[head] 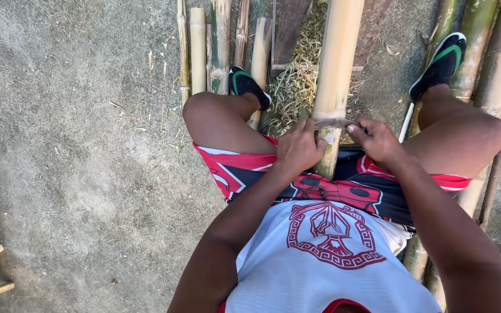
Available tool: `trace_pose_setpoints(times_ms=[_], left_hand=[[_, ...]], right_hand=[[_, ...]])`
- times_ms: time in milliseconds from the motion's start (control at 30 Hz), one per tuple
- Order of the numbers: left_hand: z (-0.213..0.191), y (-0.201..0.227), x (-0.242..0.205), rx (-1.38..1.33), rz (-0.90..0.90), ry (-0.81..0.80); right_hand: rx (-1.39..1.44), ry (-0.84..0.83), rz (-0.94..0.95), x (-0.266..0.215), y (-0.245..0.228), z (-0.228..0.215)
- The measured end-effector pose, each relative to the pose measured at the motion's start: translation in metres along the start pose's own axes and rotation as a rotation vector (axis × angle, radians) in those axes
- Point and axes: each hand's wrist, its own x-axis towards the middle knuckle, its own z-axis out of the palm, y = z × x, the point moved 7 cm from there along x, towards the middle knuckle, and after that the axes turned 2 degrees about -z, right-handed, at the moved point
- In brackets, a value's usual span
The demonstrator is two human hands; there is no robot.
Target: The person is carving a piece of bamboo using a curved knife.
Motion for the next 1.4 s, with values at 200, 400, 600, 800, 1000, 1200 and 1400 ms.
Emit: trace_pose_setpoints(times_ms=[200, 400, 600, 800, 1000, 1200, 1400], left_hand=[[0.008, -0.011, 0.05, 0.051, 0.091, 0.177], [0.0, -0.023, 0.148, 0.135, 0.169, 0.29], [-0.005, -0.014, 0.144, 0.2, 0.208, 0.205], [-0.006, -0.001, 0.082, 0.218, 0.235, 0.142], [-0.01, 0.005, 0.031, 0.14, 0.305, 0.249], [-0.011, 0.005, 0.011, 0.076, 0.249, 0.225], [-0.005, 0.006, 0.018, 0.075, 0.139, 0.133]], right_hand=[[0.003, 0.163, -0.087, 0.044, 0.001, -0.011], [0.043, 0.367, -0.123, 0.1, -0.007, -0.037], [0.089, 0.436, -0.198, 0.09, -0.014, -0.038], [0.021, 0.285, 0.002, 0.053, 0.005, -0.017], [0.07, 0.251, -0.065, 0.015, 0.003, -0.003], [0.16, 0.108, -0.024, 0.007, 0.013, 0.008], [0.086, 0.013, 0.03, 0.024, 0.024, -0.003]])
